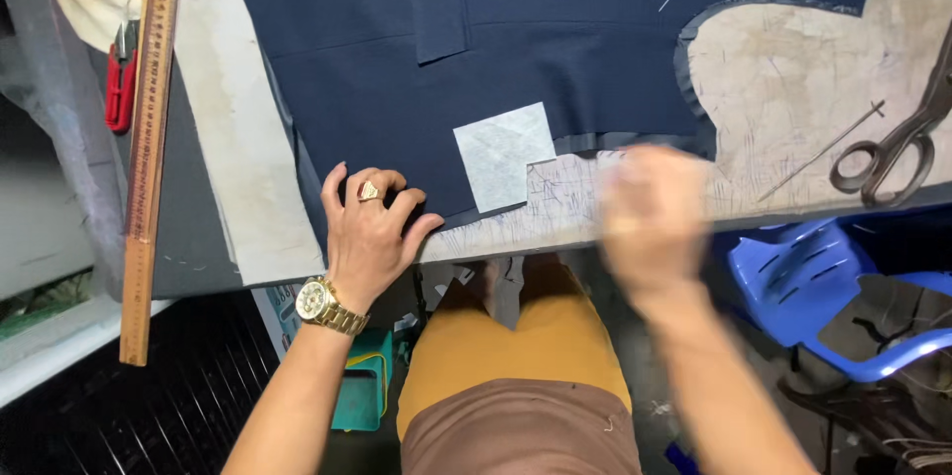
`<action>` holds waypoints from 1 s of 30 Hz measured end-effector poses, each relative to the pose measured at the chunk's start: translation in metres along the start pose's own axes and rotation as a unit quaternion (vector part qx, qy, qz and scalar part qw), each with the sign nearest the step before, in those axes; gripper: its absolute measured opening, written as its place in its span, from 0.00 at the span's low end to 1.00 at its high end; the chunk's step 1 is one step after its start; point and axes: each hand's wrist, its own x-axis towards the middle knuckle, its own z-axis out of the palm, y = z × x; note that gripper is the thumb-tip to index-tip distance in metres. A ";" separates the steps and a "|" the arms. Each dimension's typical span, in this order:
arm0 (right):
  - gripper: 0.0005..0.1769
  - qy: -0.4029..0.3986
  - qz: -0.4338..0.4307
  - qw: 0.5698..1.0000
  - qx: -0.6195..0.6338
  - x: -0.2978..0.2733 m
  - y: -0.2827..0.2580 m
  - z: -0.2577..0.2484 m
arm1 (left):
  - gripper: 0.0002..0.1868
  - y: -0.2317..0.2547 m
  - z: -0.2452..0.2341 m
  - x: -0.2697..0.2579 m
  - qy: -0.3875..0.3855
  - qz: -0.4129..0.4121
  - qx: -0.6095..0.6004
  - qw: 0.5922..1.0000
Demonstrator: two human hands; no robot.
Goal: The person cuts blue fabric with large shears, irons the pieces, and applies adhesive interfacing using a steam iron.
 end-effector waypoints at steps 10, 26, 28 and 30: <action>0.31 -0.052 -0.053 0.995 -0.060 -0.029 -0.041 0.077 | 0.15 -0.015 -0.003 0.025 -0.076 0.034 0.003 0.997; 0.33 -0.039 -0.040 0.995 -0.088 -0.036 -0.034 0.087 | 0.09 0.019 -0.029 0.097 0.179 0.095 0.121 0.972; 0.32 -0.046 -0.046 0.994 -0.093 -0.038 -0.034 0.085 | 0.16 0.035 0.007 0.058 0.055 0.057 -0.035 0.996; 0.30 -0.052 -0.044 0.994 -0.088 -0.031 -0.039 0.077 | 0.19 0.031 0.029 0.045 0.039 0.036 -0.030 0.998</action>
